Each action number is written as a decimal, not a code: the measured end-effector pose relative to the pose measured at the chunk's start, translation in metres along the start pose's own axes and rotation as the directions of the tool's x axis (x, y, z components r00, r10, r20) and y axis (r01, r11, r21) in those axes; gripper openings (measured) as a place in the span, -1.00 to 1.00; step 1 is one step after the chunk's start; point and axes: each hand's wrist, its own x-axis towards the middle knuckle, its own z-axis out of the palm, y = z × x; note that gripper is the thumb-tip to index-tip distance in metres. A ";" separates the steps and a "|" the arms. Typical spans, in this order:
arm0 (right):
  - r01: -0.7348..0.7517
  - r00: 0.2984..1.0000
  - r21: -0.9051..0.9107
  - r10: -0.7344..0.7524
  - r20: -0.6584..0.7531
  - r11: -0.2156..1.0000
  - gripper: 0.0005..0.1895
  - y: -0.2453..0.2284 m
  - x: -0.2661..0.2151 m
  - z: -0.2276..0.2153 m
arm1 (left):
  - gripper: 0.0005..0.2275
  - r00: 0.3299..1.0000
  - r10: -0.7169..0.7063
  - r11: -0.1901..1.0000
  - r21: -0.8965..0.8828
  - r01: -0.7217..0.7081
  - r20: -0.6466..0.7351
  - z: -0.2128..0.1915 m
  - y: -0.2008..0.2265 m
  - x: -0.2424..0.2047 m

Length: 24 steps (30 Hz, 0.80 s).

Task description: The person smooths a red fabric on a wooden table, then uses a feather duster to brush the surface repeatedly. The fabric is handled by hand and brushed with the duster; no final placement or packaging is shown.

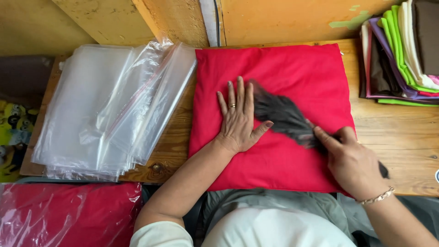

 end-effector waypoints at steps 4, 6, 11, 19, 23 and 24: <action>-0.139 0.989 0.047 0.141 -0.051 0.989 -0.53 0.044 0.023 0.014 | -0.21 0.990 0.017 0.984 0.176 -0.041 0.141 0.003 0.009 0.002; -0.205 0.966 0.029 0.207 -0.158 0.978 -0.56 0.069 0.046 0.025 | -0.22 0.971 -0.045 0.983 0.183 0.002 0.235 -0.005 0.012 0.010; -0.128 0.915 0.013 0.123 -0.384 0.992 -0.59 0.069 0.044 0.013 | -0.21 0.958 -0.040 0.983 0.184 -0.013 0.285 -0.008 0.011 0.013; 0.203 0.968 0.164 -0.173 -0.182 0.965 -0.48 -0.008 0.011 0.007 | -0.39 0.910 0.404 0.908 0.159 -0.387 -0.093 0.033 -0.010 0.000; -0.186 0.976 0.116 0.198 -0.096 0.976 -0.51 0.038 0.042 0.004 | -0.21 0.967 -0.037 0.967 0.254 -0.029 0.252 -0.003 0.014 0.008; -0.283 0.949 0.092 0.292 -0.117 0.955 -0.54 0.049 0.049 -0.002 | -0.22 0.962 -0.046 0.975 0.223 -0.016 0.268 -0.005 0.014 0.010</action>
